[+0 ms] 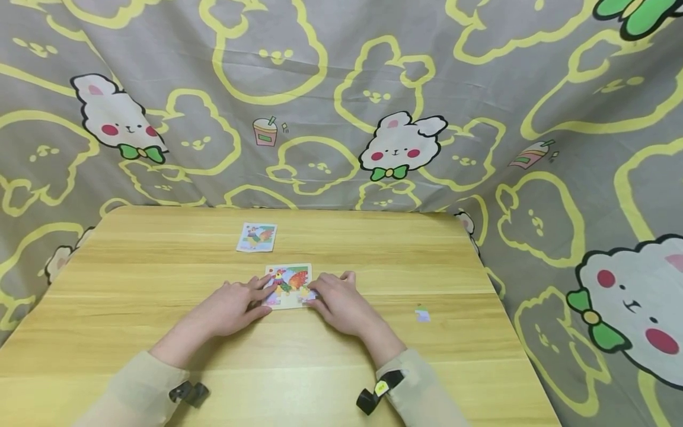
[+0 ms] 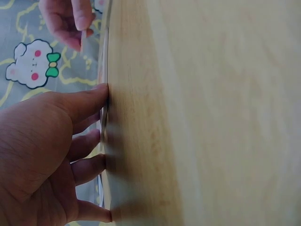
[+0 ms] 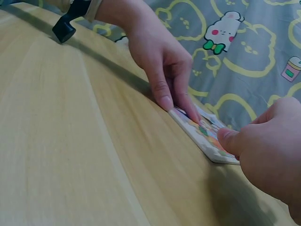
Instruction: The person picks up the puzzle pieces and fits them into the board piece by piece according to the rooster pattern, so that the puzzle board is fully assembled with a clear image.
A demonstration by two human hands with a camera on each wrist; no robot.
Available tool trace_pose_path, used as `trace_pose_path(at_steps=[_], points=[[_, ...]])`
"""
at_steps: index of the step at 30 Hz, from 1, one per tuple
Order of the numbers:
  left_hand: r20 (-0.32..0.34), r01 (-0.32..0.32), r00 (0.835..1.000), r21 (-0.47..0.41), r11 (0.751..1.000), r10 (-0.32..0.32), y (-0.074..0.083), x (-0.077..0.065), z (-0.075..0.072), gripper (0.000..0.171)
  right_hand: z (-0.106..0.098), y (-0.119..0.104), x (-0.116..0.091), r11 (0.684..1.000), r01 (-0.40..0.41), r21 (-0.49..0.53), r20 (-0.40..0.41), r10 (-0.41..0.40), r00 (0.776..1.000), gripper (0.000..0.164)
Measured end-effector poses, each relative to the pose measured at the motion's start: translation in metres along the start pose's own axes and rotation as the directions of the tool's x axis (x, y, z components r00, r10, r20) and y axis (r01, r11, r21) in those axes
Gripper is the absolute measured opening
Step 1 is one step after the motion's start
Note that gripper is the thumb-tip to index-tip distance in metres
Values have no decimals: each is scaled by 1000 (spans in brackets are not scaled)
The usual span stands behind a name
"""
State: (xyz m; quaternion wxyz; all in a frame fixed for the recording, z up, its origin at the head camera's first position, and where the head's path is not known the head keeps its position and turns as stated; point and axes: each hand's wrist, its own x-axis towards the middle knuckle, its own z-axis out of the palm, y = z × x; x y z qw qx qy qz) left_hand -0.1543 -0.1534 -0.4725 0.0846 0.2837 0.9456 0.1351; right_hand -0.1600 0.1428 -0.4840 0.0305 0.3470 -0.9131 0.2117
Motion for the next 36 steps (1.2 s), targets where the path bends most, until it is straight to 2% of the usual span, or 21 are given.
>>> trace_pose_path(at_steps=[8, 20, 30, 36], points=[[-6, -2, 1000, 4, 1000, 2, 1, 1, 0, 55, 12, -6, 13, 1000, -1, -19, 27, 2, 1000, 36], [-11, -2, 1000, -3, 1000, 2, 0, 1, 0, 55, 26, -12, 26, 1000, 20, -10, 7, -20, 1000, 30], [6, 7, 1000, 6, 1000, -7, 0, 2, 0, 56, 33, -15, 31, 1000, 22, -11, -7, -22, 1000, 33], [16, 23, 1000, 42, 999, -23, 3, 2, -3, 56, 36, -15, 32, 1000, 11, -10, -11, -11, 1000, 34]])
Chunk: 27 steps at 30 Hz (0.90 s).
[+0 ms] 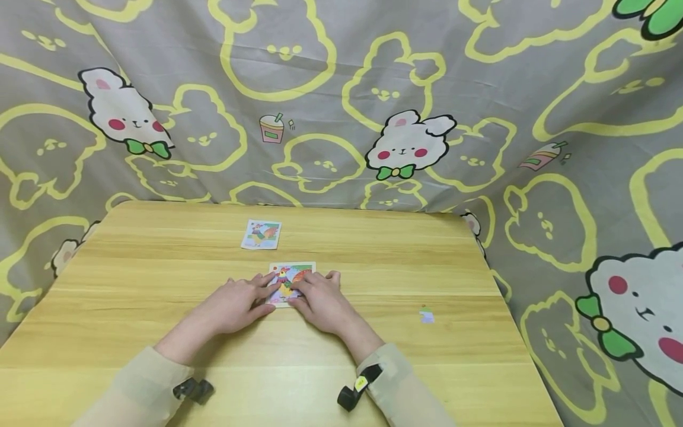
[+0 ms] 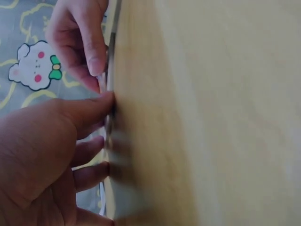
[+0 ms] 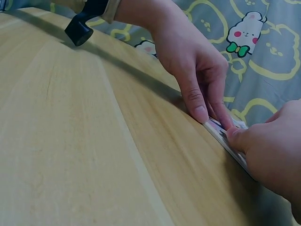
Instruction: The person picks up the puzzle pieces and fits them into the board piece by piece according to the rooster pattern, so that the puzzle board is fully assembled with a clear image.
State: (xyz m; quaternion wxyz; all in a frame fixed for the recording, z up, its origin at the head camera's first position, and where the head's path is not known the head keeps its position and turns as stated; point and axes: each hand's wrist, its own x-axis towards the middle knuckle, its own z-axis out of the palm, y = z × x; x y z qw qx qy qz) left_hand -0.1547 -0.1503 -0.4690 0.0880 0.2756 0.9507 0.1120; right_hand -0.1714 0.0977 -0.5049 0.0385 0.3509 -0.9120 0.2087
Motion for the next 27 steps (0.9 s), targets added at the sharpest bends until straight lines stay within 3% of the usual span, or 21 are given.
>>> trace_pose_path(at_steps=[17, 23, 27], points=[[14, 3, 1000, 104, 995, -4, 12, 3, -4, 55, -3, -4, -3, 999, -44, 26, -18, 44, 999, 37], [6, -76, 997, 18, 997, 76, 19, 8, 0, 55, -1, -2, -3, 998, -46, 36, -31, 48, 998, 37], [4, -90, 996, -12, 996, 90, 19, 8, 5, 54, -2, -1, -4, 997, -45, 57, -33, 46, 998, 38]])
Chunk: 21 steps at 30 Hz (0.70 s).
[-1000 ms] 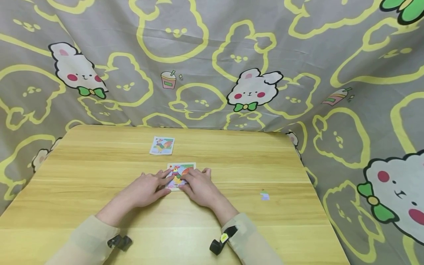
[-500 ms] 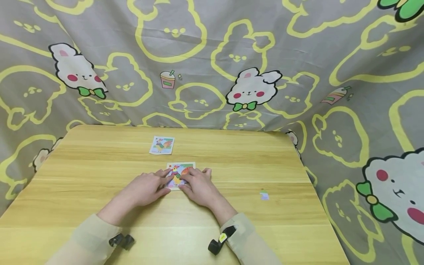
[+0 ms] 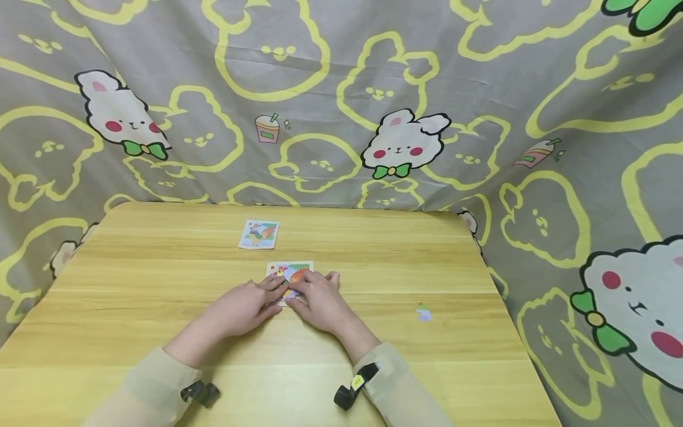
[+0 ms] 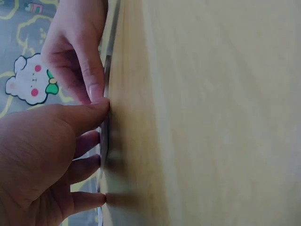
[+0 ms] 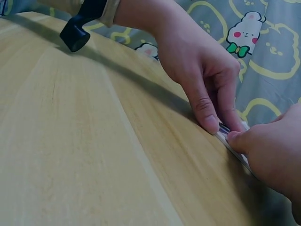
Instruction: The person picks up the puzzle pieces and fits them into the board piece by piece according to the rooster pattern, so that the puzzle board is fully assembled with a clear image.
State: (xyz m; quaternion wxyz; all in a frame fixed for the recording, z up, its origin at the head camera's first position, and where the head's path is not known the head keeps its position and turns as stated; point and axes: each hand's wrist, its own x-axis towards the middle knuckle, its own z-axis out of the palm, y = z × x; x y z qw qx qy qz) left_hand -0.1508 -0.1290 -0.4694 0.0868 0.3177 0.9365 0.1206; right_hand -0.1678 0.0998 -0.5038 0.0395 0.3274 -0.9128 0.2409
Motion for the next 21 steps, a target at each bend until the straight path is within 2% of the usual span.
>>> trace_pose_path(at_steps=[7, 13, 21], points=[[-42, -12, 999, -31, 999, 11, -5, 0, 3, 48, -2, 2, 0, 1000, -2, 24, 17, 2, 1000, 37], [-37, -1, 999, -16, 1000, 0, -6, 1, 3, 47, -5, 4, -1, 1000, 9, 25, 13, -9, 1000, 35], [-46, -16, 999, -24, 1000, 15, -5, 2, 3, 46, -4, 5, -2, 998, 8, 61, -16, -7, 1000, 32]])
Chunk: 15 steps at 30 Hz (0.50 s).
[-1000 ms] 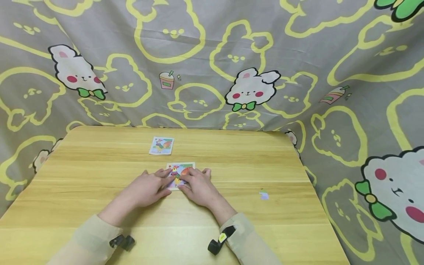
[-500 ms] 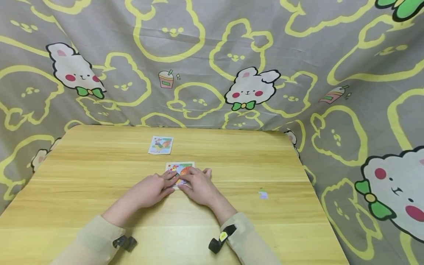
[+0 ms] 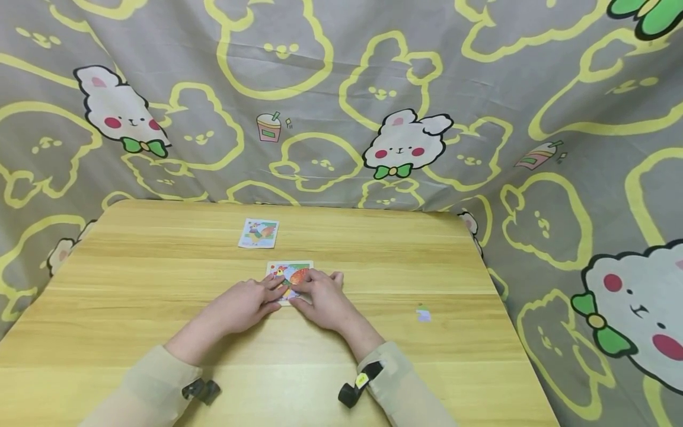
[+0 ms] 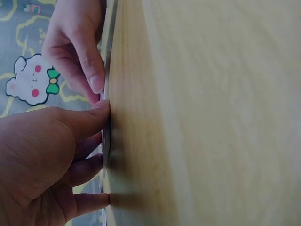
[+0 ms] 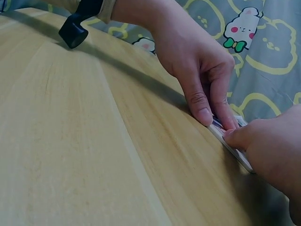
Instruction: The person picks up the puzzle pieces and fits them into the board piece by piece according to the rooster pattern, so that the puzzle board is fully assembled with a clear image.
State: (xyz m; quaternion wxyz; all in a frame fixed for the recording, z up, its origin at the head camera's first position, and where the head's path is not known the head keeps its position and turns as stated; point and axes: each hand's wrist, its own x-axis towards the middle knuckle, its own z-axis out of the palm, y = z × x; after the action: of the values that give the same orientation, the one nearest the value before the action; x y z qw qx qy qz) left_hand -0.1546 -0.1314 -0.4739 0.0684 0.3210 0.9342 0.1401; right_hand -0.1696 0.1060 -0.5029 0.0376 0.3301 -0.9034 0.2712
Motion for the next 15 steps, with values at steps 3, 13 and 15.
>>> trace_pose_path(at_steps=[3, 13, 15], points=[[-4, -2, 1000, -4, 1000, 2, 0, 0, 0, 45, 2, 0, 1, 1000, -17, 15, 1, 17, 1000, 32], [9, 4, 1000, 59, 998, -5, 1, 1, -2, 44, 2, 0, 4, 987, -95, 129, 22, 93, 995, 29], [5, 6, 1000, 87, 996, -6, 1, 0, -2, 45, 2, 0, 5, 981, -115, 157, 30, 111, 993, 27]])
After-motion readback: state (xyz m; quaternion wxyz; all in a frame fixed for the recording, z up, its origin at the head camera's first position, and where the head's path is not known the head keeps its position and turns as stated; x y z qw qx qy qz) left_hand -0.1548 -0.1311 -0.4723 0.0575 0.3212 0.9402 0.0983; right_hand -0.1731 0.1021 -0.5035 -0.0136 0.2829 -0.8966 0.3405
